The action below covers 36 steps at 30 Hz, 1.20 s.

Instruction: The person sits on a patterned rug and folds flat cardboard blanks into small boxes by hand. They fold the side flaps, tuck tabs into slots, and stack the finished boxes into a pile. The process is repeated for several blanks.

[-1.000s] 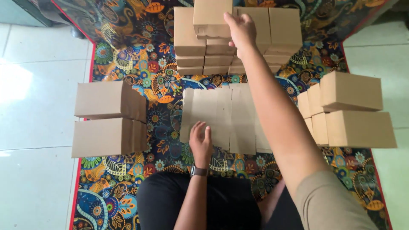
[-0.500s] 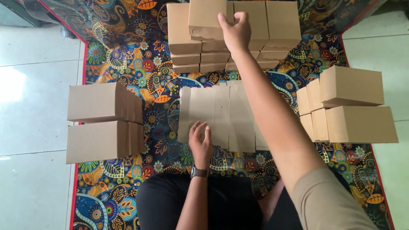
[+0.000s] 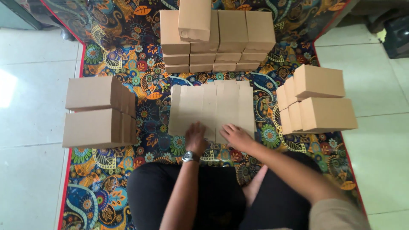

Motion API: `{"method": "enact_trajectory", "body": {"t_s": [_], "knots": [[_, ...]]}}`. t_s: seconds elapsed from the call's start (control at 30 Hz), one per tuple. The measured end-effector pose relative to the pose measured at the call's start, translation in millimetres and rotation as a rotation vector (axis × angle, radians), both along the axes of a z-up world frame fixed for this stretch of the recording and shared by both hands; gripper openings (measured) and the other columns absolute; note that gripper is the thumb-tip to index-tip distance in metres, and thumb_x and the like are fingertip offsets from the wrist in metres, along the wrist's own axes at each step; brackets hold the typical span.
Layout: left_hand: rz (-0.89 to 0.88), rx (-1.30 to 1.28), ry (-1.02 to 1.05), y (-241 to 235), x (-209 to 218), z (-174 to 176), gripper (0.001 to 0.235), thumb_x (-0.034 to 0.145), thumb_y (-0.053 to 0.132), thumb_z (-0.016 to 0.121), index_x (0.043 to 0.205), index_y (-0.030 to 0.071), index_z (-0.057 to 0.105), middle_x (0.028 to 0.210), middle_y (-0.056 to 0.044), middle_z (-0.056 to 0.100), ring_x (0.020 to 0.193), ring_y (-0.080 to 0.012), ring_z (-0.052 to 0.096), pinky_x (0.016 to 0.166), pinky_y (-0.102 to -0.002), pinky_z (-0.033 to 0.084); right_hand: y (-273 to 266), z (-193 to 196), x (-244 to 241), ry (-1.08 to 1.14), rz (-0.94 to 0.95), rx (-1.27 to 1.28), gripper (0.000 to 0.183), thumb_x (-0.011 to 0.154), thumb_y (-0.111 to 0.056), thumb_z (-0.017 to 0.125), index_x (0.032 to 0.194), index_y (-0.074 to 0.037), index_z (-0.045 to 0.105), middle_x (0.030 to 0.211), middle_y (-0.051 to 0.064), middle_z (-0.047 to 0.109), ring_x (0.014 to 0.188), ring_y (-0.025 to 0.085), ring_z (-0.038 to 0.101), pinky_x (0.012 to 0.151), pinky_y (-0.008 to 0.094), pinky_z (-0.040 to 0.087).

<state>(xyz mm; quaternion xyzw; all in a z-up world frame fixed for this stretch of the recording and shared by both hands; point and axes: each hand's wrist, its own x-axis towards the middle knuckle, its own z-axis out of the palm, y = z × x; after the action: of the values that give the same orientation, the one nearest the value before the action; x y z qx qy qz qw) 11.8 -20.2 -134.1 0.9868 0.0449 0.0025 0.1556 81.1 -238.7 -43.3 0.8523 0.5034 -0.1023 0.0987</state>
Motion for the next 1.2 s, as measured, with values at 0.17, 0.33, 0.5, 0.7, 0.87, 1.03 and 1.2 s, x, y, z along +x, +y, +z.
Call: {"method": "enact_trajectory", "body": {"t_s": [0.17, 0.33, 0.5, 0.7, 0.87, 1.03, 1.2], "knots": [[-0.059, 0.037, -0.009, 3.9, -3.0, 4.3, 0.064, 0.069, 0.044, 0.088, 0.127, 0.024, 0.069, 0.137, -0.008, 0.059, 0.125, -0.0358, 0.057, 0.095, -0.049, 0.054, -23.1, -51.2, -9.2, -0.214, 0.086, 0.337, 0.058, 0.073, -0.034, 0.082, 0.119, -0.005, 0.063, 0.121, 0.011, 0.063, 0.123, 0.030, 0.054, 0.100, 0.034, 0.052], [-0.133, 0.345, -0.194, -4.0, 0.0, -43.1, 0.046, 0.075, 0.049, 0.082, 0.108, 0.018, 0.069, 0.104, -0.012, 0.062, 0.097, -0.0375, 0.064, 0.074, -0.047, 0.058, -21.4, -41.1, -18.9, -0.456, 0.284, 0.326, 0.022, 0.085, -0.013, 0.074, 0.101, 0.000, 0.068, 0.094, 0.015, 0.065, 0.097, 0.032, 0.062, 0.090, 0.036, 0.053], [-0.173, 0.595, -0.435, -13.1, -7.1, -37.2, 0.028, 0.089, 0.038, 0.069, 0.095, 0.012, 0.065, 0.091, -0.019, 0.060, 0.082, -0.0437, 0.063, 0.064, -0.048, 0.052, -21.2, -55.5, -17.4, -0.521, 0.312, 0.389, 0.007, 0.087, -0.009, 0.060, 0.087, -0.004, 0.065, 0.077, 0.011, 0.060, 0.078, 0.029, 0.061, 0.075, 0.039, 0.052], [-0.311, 0.443, -0.249, -19.2, -12.6, -23.6, 0.061, 0.084, 0.039, 0.076, 0.133, 0.012, 0.053, 0.121, -0.014, 0.055, 0.110, -0.0374, 0.059, 0.085, -0.045, 0.052, -18.4, -46.0, -22.5, -0.460, 0.194, 0.514, 0.008, 0.082, -0.014, 0.060, 0.075, -0.012, 0.058, 0.067, 0.003, 0.055, 0.069, 0.022, 0.059, 0.055, 0.031, 0.052], [-0.308, 0.274, -0.288, -15.1, -17.1, -4.2, 0.030, 0.084, 0.028, 0.072, 0.114, 0.022, 0.069, 0.112, -0.002, 0.063, 0.107, -0.0295, 0.061, 0.085, -0.046, 0.055, -21.9, -43.9, -18.5, 0.049, -0.052, 0.470, 0.015, 0.097, -0.021, 0.061, 0.087, -0.011, 0.066, 0.076, 0.007, 0.066, 0.078, 0.025, 0.068, 0.070, 0.035, 0.060], [-0.230, 0.089, -0.415, -12.6, -24.2, 54.6, 0.018, 0.089, 0.025, 0.067, 0.105, 0.031, 0.074, 0.101, 0.011, 0.074, 0.104, -0.0149, 0.069, 0.078, -0.031, 0.059, -20.9, 18.1, -21.7, 0.021, -0.103, 0.571, 0.016, 0.100, -0.025, 0.061, 0.092, -0.012, 0.066, 0.080, 0.006, 0.067, 0.081, 0.025, 0.069, 0.073, 0.035, 0.060], [-0.212, 0.030, -0.531, -14.0, -26.7, 68.1, 0.017, 0.092, 0.020, 0.067, 0.103, 0.029, 0.076, 0.097, 0.009, 0.078, 0.097, -0.0151, 0.074, 0.074, -0.028, 0.061, -20.5, 56.1, -29.8, -0.117, -0.085, 0.509, 0.016, 0.098, -0.026, 0.062, 0.090, -0.013, 0.063, 0.080, 0.004, 0.064, 0.083, 0.023, 0.067, 0.072, 0.035, 0.058]]}}
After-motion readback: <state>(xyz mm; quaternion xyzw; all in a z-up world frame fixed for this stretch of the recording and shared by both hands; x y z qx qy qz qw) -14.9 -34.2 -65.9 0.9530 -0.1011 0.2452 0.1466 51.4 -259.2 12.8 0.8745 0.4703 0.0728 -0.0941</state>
